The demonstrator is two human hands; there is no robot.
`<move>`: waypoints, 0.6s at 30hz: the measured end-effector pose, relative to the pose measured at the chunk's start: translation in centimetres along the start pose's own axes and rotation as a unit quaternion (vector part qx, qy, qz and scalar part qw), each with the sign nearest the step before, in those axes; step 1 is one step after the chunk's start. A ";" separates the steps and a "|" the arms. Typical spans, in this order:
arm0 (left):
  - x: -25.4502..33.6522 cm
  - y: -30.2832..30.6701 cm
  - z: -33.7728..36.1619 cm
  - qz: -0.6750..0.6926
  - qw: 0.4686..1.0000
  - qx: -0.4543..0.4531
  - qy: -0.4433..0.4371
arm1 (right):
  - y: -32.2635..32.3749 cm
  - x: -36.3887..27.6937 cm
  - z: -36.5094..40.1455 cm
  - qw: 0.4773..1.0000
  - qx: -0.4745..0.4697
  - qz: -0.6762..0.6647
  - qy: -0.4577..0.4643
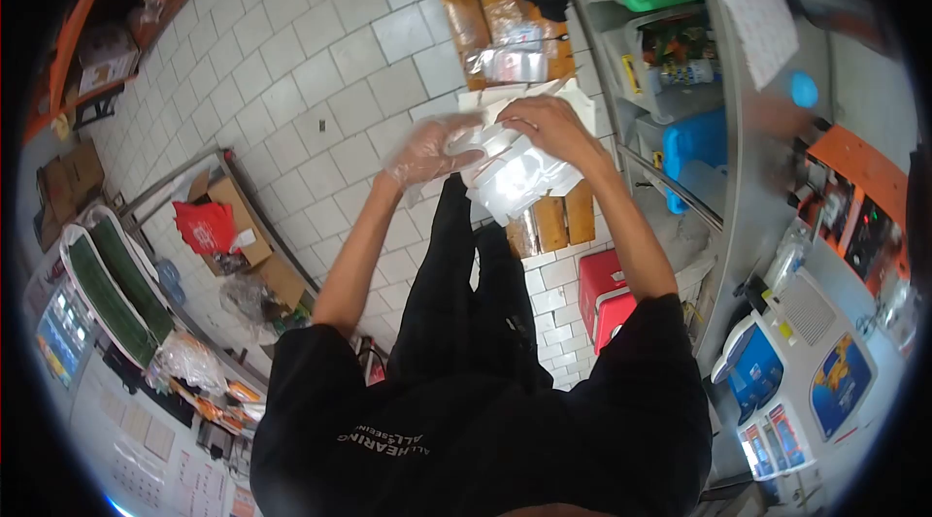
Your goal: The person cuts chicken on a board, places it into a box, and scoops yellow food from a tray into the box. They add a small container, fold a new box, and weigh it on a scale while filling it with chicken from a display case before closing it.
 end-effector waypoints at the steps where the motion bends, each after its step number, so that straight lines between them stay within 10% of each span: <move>1: 1.3 -1.8 -0.6 0.027 0.990 -0.140 0.009 | 1.7 -1.5 1.5 0.999 0.042 0.002 -0.002; 10: 19.6 -10.8 3.2 -0.034 0.957 -0.007 -0.289 | 6.7 -13.3 22.5 0.903 0.339 0.071 -0.253; 18: 31.4 -24.3 13.6 -0.065 0.899 -0.246 -0.357 | -3.3 -19.8 44.6 0.699 0.602 -0.117 -0.368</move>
Point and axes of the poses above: each hand's wrist, its own z-axis away from the middle knuckle, its own y-axis out of the back of the hand, x = y × z, the point moved 9 cm from there along -z, towards the middle knuckle, and after that the axes turned 8 degrees about -x, right-handed, at the moved point
